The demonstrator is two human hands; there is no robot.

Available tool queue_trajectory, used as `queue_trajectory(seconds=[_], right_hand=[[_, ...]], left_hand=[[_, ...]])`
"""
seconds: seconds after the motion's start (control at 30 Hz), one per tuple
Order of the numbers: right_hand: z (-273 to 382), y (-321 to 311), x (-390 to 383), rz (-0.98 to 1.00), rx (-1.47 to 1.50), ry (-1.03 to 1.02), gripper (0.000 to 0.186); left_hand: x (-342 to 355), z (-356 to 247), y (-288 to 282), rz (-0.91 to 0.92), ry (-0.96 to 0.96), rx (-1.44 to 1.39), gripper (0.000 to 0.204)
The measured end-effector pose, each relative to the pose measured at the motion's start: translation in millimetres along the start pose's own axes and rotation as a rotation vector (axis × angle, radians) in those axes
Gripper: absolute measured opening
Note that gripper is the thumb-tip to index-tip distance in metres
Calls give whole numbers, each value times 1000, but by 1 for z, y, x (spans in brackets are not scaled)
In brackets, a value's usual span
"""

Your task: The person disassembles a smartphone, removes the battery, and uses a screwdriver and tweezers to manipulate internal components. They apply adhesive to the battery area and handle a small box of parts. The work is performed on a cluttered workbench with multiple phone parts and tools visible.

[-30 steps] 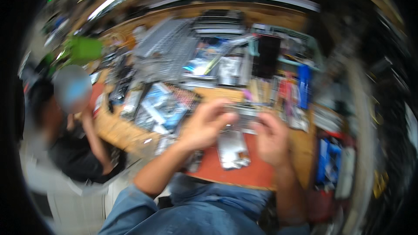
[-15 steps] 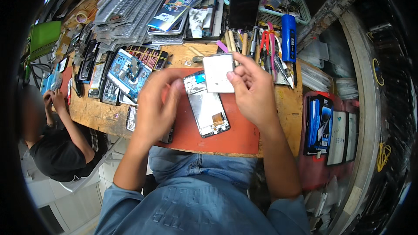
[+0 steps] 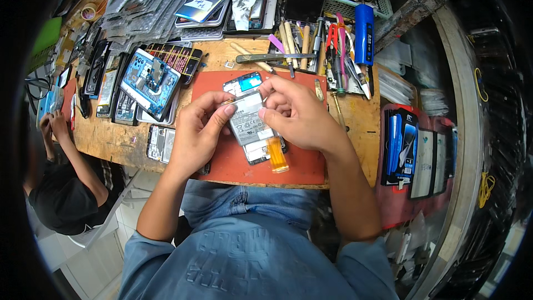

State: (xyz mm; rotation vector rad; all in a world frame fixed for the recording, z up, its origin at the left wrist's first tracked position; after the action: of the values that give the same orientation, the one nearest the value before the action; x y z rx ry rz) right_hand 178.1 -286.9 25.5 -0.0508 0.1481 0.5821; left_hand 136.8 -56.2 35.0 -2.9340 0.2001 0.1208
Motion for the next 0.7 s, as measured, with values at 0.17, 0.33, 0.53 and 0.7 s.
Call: queue_trajectory(seconds=[0.17,0.33,0.53,0.7], right_hand=[[10,1,4,-173,-256,-54,32],[5,-1,5,-185,-224,-65,34],[9,1,7,-186,-258,-35,25],[7,1,7,-177,-237,-4,20]], left_hand=[[4,-1,2,21,-15,-141,19],[4,0,2,59,-46,32,21],[5,-7,2,23,-14,91,21],[9,0,3,57,-52,6,20]])
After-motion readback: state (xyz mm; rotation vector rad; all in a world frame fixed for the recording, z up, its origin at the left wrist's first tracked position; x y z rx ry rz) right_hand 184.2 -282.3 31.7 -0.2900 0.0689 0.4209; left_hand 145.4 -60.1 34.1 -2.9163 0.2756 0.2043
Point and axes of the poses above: each hand's wrist, its own x-axis towards the middle knuckle, its own y-axis out of the palm, z = x × y, the point moved 2 cm from there along x, towards the middle knuckle, and after that the axes turned 2 degrees about y, right-handed, at the moved point
